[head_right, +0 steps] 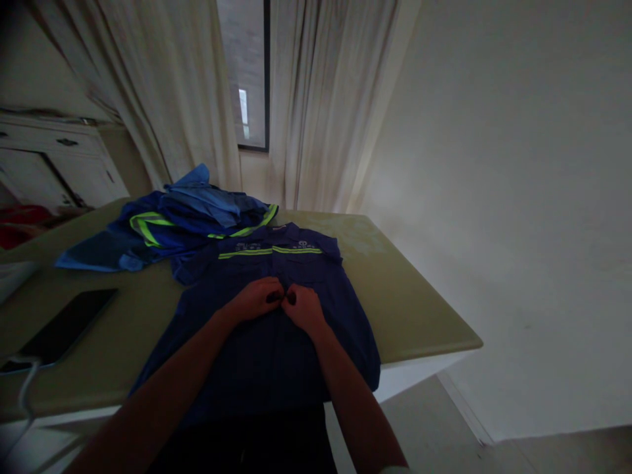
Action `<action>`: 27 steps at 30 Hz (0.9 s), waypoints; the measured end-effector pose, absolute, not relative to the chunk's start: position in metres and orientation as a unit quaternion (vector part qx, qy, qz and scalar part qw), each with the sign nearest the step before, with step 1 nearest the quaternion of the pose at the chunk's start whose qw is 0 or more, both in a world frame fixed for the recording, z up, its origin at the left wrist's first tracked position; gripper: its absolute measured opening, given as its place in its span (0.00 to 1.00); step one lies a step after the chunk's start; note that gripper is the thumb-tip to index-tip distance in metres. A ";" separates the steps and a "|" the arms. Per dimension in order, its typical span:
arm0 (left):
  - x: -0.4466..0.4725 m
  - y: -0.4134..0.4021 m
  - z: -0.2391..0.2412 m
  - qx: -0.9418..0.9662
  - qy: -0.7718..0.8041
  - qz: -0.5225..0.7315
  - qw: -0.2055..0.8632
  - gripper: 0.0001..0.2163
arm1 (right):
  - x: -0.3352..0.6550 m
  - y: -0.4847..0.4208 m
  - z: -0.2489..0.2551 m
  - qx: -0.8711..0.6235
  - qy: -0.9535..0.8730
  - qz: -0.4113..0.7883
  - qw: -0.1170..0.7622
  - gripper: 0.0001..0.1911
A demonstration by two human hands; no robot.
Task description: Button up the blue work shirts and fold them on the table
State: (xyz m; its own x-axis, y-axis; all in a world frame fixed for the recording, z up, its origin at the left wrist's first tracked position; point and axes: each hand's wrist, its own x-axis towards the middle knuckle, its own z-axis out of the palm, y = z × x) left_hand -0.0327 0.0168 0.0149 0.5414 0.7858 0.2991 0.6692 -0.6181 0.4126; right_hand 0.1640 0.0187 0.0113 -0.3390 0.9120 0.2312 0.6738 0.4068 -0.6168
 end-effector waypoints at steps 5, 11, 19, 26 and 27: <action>-0.030 0.016 0.016 0.863 0.429 0.232 0.133 0.03 | 0.163 0.018 0.011 -0.508 -0.792 0.204 0.270 0.01; -0.027 0.015 0.014 0.857 0.443 0.222 0.143 0.03 | 0.164 0.018 0.010 -0.483 -0.808 0.201 0.271 0.01; -0.027 0.011 0.017 0.830 0.458 0.243 0.205 0.12 | 0.166 0.024 0.002 -0.460 -0.789 0.263 0.312 0.06; -0.036 0.020 0.013 0.831 0.471 0.228 0.187 0.11 | 0.167 0.028 0.000 -0.462 -0.786 0.284 0.295 0.04; -0.038 0.021 0.012 0.830 0.473 0.233 0.183 0.11 | 0.167 0.028 0.000 -0.466 -0.786 0.283 0.291 0.03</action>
State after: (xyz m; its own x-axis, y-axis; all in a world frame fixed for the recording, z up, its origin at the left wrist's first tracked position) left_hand -0.0376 0.0211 0.0121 0.4438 0.8704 0.2132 0.7003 -0.4853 0.5235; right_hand 0.1670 0.0283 0.0003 -0.3975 0.8970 0.1935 0.5676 0.4060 -0.7162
